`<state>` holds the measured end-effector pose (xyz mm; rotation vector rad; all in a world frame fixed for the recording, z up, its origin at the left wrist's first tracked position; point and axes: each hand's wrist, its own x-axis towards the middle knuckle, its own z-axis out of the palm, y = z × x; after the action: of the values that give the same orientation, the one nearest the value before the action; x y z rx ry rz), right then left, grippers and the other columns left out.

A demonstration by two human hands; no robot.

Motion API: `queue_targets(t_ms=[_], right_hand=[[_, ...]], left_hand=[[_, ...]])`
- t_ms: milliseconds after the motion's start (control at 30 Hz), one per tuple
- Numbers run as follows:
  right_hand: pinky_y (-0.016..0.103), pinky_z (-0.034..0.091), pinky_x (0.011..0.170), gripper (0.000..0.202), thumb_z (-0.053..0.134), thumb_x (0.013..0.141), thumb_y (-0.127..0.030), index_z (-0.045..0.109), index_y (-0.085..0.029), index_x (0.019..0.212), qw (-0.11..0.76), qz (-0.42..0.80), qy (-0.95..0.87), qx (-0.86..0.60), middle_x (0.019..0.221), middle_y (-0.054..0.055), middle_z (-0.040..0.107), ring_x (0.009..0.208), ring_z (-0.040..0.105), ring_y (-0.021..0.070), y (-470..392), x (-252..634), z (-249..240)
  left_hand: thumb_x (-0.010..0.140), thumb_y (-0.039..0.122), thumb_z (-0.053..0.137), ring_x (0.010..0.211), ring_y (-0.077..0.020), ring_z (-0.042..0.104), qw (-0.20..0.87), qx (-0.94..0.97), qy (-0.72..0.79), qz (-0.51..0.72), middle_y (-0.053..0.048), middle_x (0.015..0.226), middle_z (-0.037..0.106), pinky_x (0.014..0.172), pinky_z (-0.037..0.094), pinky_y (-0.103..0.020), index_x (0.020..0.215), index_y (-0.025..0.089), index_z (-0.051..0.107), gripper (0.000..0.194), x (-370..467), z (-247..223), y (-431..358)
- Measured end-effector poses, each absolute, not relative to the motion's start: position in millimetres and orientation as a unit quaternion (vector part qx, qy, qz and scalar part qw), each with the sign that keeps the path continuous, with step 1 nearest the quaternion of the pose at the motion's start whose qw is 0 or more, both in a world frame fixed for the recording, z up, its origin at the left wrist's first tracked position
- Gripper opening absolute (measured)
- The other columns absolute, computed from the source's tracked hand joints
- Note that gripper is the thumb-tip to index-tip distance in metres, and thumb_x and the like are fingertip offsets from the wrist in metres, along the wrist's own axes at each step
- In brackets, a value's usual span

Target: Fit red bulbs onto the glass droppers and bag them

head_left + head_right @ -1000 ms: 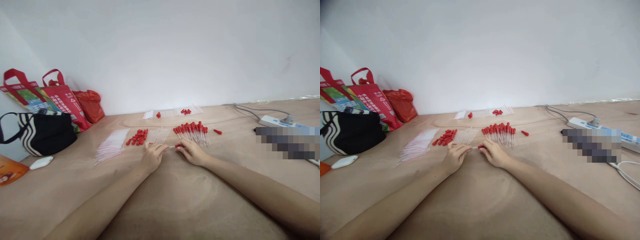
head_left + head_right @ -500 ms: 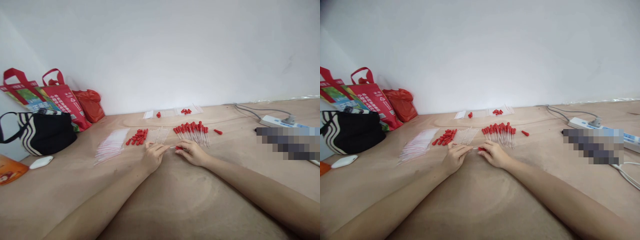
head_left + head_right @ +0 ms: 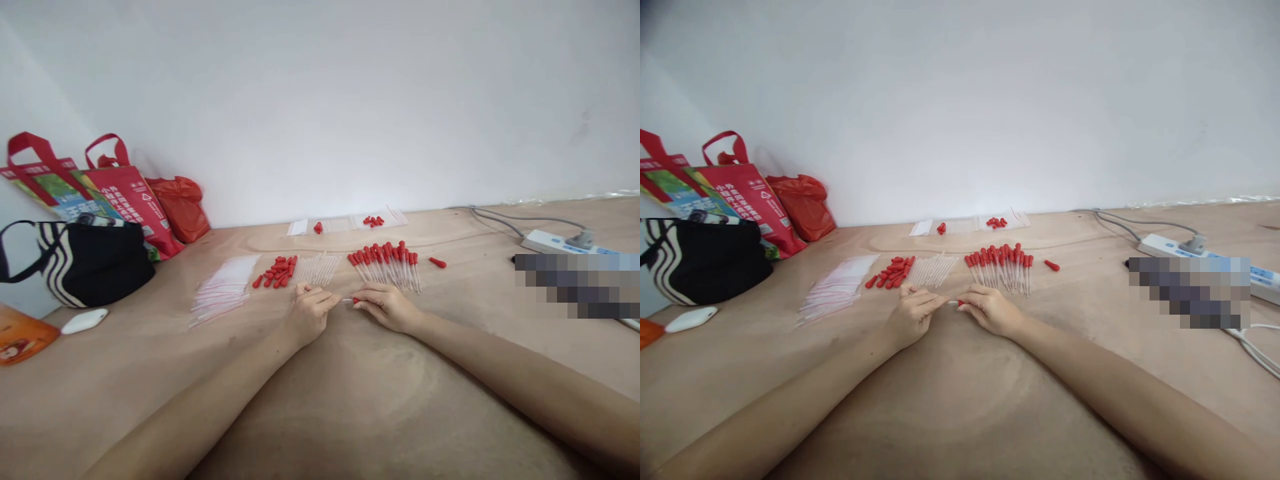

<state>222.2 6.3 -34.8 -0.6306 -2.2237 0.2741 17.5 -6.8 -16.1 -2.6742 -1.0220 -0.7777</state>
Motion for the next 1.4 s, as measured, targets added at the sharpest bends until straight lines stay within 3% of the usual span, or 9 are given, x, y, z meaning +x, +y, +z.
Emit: queue_targets(t_ms=[533, 833, 1133, 1267, 1400], right_hand=[[0.031, 0.040, 0.066, 0.020, 0.039, 0.084, -0.023, 0.056, -0.016, 0.092, 0.334, 0.034, -0.910, -0.245, 0.081, 0.008, 0.060, 0.073, 0.053, 0.0158, 3.2, 219.4, -28.8], [0.030, 0.036, 0.063, 0.025, 0.038, 0.086, -0.029, 0.060, -0.016, 0.086, 0.320, 0.020, -0.917, -0.238, 0.070, 0.005, 0.058, 0.063, 0.051, 0.0137, 5.9, 219.3, -29.6], [0.025, 0.045, 0.067, 0.021, 0.055, 0.076, -0.033, 0.061, -0.019, 0.090, 0.383, 0.227, -0.847, -0.289, 0.082, 0.004, 0.064, 0.074, 0.059, 0.0134, 7.2, 225.7, -21.6], [0.024, 0.046, 0.063, 0.014, 0.055, 0.075, -0.030, 0.064, -0.019, 0.080, 0.373, 0.262, -0.836, -0.306, 0.074, 0.001, 0.066, 0.067, 0.060, 0.0124, 3.9, 225.7, -19.8], [0.024, 0.047, 0.064, 0.014, 0.054, 0.076, -0.028, 0.065, -0.020, 0.081, 0.379, 0.283, -0.830, -0.294, 0.074, 0.001, 0.066, 0.069, 0.061, 0.0129, 2.4, 224.4, -19.3]], left_hand=[[0.076, 0.007, 0.038, 0.060, -0.0138, 0.054, 0.117, -0.893, -0.332, -0.282, -0.002, 0.067, 0.065, 0.067, 0.026, -0.033, 0.082, 0.016, 0.059, 0.024, 28.5, -18.3, -12.7], [0.075, 0.005, 0.037, 0.059, -0.0139, 0.056, 0.100, -0.896, -0.330, -0.279, -0.001, 0.067, 0.066, 0.068, 0.028, -0.034, 0.079, 0.017, 0.058, 0.025, 29.3, -17.9, -12.6], [0.085, 0.018, 0.039, 0.058, -0.0121, 0.057, 0.054, -0.875, -0.358, -0.321, 0.000, 0.070, 0.068, 0.073, 0.027, -0.034, 0.082, 0.019, 0.059, 0.021, 30.0, -20.3, -9.1], [0.085, 0.018, 0.039, 0.058, -0.0117, 0.057, 0.054, -0.879, -0.355, -0.314, 0.001, 0.067, 0.067, 0.072, 0.028, -0.033, 0.081, 0.019, 0.060, 0.022, 29.6, -20.6, -9.2], [0.085, 0.018, 0.038, 0.056, -0.0118, 0.056, 0.059, -0.877, -0.361, -0.312, 0.001, 0.065, 0.067, 0.072, 0.028, -0.033, 0.079, 0.019, 0.060, 0.023, 30.4, -21.5, -9.8]])
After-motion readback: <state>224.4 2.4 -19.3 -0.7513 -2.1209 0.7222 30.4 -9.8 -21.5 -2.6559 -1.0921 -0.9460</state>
